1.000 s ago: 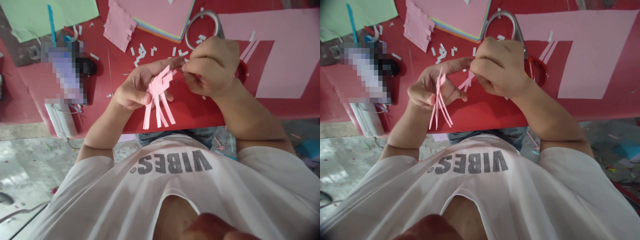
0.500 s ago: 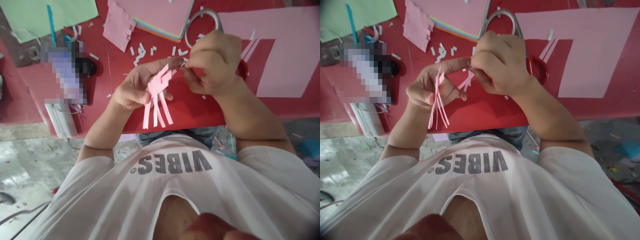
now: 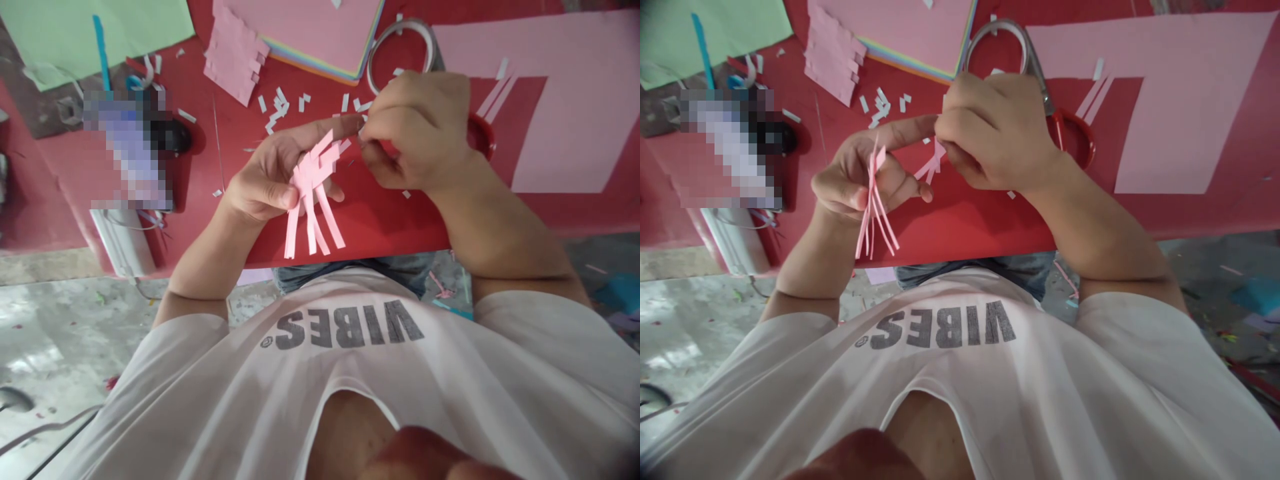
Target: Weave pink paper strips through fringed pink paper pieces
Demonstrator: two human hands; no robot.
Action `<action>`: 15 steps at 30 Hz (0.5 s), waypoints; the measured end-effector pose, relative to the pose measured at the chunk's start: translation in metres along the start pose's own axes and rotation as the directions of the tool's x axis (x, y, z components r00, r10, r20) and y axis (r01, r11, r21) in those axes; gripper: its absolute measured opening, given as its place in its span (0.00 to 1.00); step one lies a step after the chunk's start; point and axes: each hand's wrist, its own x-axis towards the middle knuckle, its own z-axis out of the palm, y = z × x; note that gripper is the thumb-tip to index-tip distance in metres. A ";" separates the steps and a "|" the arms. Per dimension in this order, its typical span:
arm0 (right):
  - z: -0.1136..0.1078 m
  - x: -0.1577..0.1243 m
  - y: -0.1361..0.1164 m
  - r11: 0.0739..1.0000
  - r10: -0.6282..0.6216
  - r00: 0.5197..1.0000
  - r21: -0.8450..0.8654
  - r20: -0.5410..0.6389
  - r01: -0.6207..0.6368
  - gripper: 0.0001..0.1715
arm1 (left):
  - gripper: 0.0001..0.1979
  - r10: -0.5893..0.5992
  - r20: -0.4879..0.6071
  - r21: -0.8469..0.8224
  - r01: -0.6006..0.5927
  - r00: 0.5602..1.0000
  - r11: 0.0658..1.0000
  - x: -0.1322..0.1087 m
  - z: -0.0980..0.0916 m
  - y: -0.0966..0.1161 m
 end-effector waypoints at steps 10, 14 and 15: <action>-0.002 0.003 -0.005 0.987 0.081 0.996 0.144 -0.048 -0.073 0.09 | 0.42 0.060 -0.159 -0.105 -0.077 0.985 0.991 -0.003 0.026 0.017; -0.005 0.003 -0.004 0.993 0.043 0.995 0.116 -0.090 -0.032 0.10 | 0.32 0.126 -0.135 -0.162 -0.147 0.983 0.976 -0.002 0.027 0.025; -0.006 0.004 -0.004 0.992 0.039 0.996 0.123 -0.078 -0.029 0.10 | 0.31 0.128 -0.128 -0.184 -0.150 0.984 0.971 -0.001 0.026 0.026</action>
